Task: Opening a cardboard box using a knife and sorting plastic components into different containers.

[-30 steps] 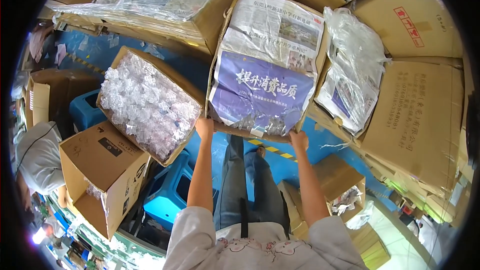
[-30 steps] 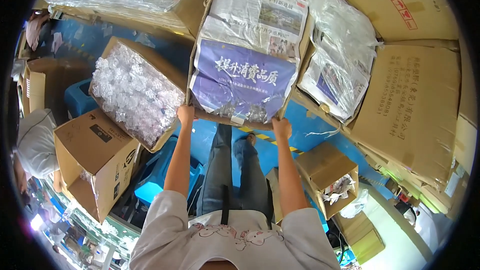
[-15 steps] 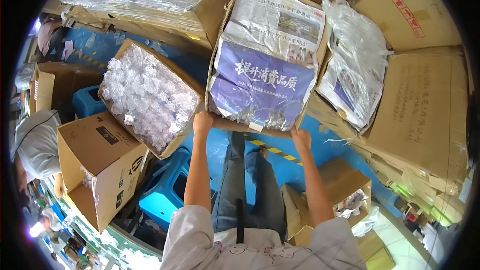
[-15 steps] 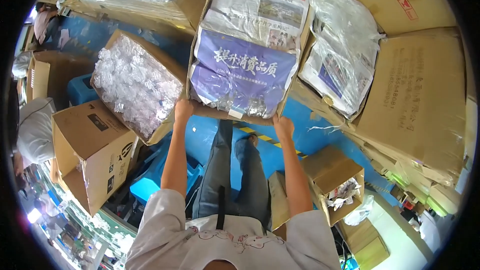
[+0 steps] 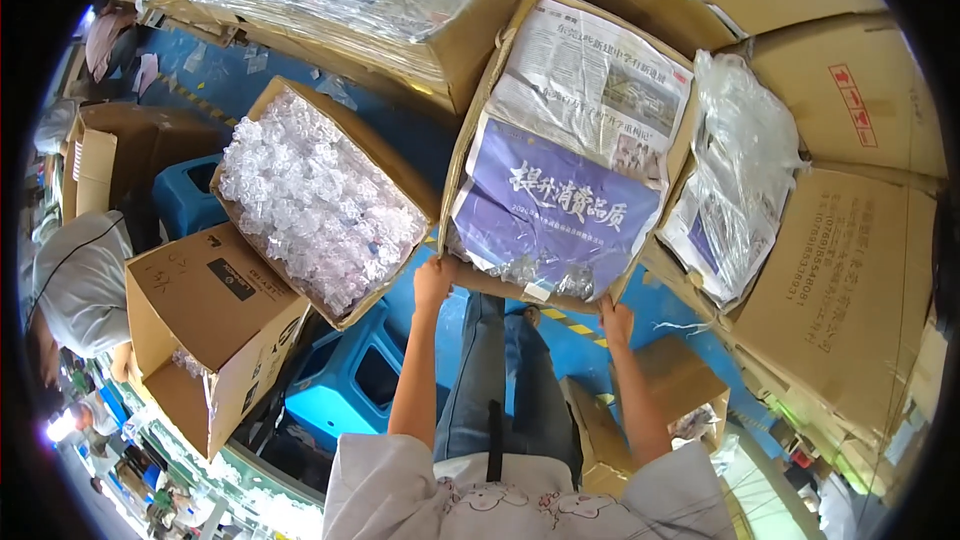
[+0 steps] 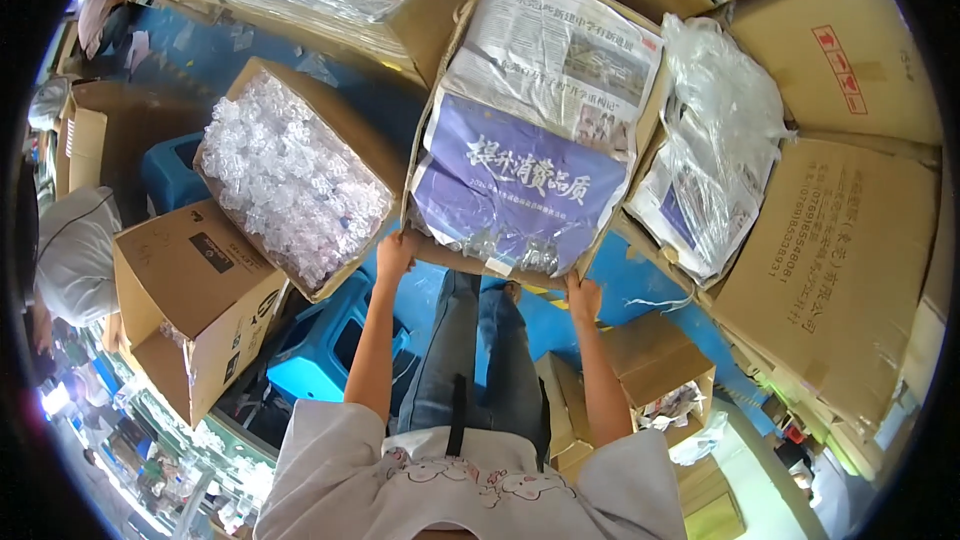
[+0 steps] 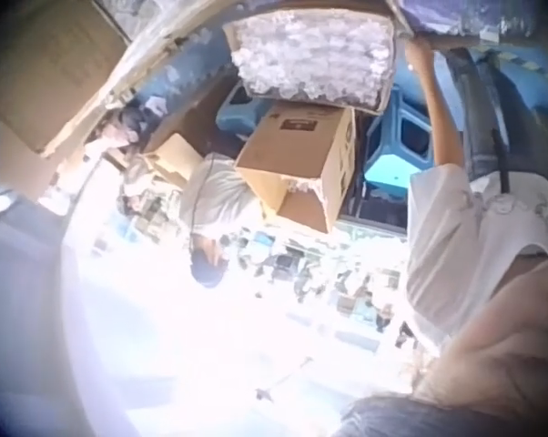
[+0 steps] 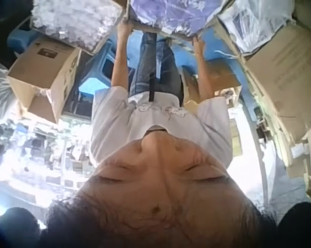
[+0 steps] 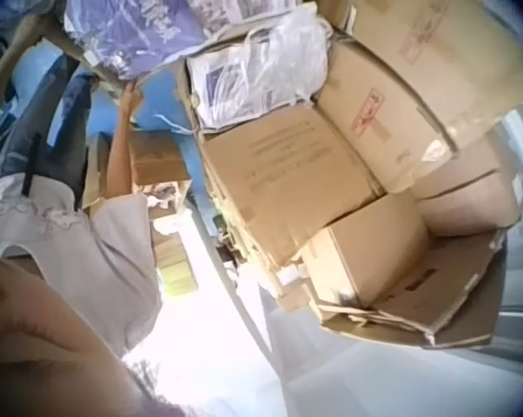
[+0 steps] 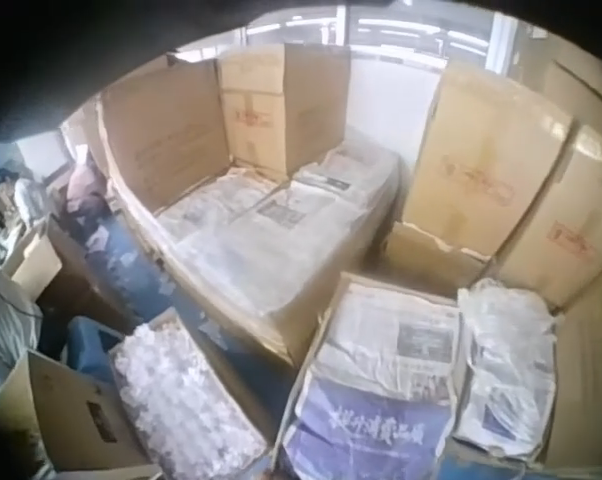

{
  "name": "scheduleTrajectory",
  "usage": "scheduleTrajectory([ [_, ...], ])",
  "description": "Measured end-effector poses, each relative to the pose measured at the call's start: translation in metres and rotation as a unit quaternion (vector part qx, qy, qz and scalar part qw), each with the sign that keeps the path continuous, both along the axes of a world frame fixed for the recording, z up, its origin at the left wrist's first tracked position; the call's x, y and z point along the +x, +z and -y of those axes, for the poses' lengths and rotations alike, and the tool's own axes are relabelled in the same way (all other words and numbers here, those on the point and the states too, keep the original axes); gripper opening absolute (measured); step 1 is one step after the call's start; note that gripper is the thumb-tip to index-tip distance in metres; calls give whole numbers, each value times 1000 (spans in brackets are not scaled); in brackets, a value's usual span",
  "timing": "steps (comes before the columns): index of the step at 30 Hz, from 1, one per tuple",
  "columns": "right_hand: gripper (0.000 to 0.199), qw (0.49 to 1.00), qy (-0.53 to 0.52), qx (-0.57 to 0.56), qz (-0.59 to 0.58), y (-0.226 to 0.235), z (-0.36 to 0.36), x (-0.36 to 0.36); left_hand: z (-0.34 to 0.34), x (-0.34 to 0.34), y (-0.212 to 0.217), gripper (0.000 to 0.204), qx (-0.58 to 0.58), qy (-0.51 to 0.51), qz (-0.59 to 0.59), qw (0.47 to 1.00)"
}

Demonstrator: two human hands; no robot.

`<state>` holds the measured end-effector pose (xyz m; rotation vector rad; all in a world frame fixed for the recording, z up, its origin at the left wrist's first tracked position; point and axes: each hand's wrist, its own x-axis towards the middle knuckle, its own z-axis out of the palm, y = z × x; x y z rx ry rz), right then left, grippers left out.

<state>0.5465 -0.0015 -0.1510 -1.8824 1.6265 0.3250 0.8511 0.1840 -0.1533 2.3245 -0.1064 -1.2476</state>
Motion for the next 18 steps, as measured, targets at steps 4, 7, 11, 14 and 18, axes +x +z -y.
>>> scheduleTrajectory([
  [4, 43, 941, -275, 164, 112, 18, -28, 19, -48, -20, -6, 55, -285, 281, -243, 883],
  [7, 42, 822, -461, 284, 174, 27, -39, 32, -76, -25, -20, 72, -398, 508, -353, 677],
  [11, 43, 710, -489, 433, 265, 27, -45, 60, -87, 3, -56, 75, -347, 793, -323, 383],
  [14, 44, 667, -484, 489, 286, 4, -54, 78, -109, 24, -91, 61, -533, 691, -272, 406],
  [18, 42, 693, -455, 481, 286, 10, -49, 77, -107, 22, -105, 53, -520, 659, -276, 469],
])
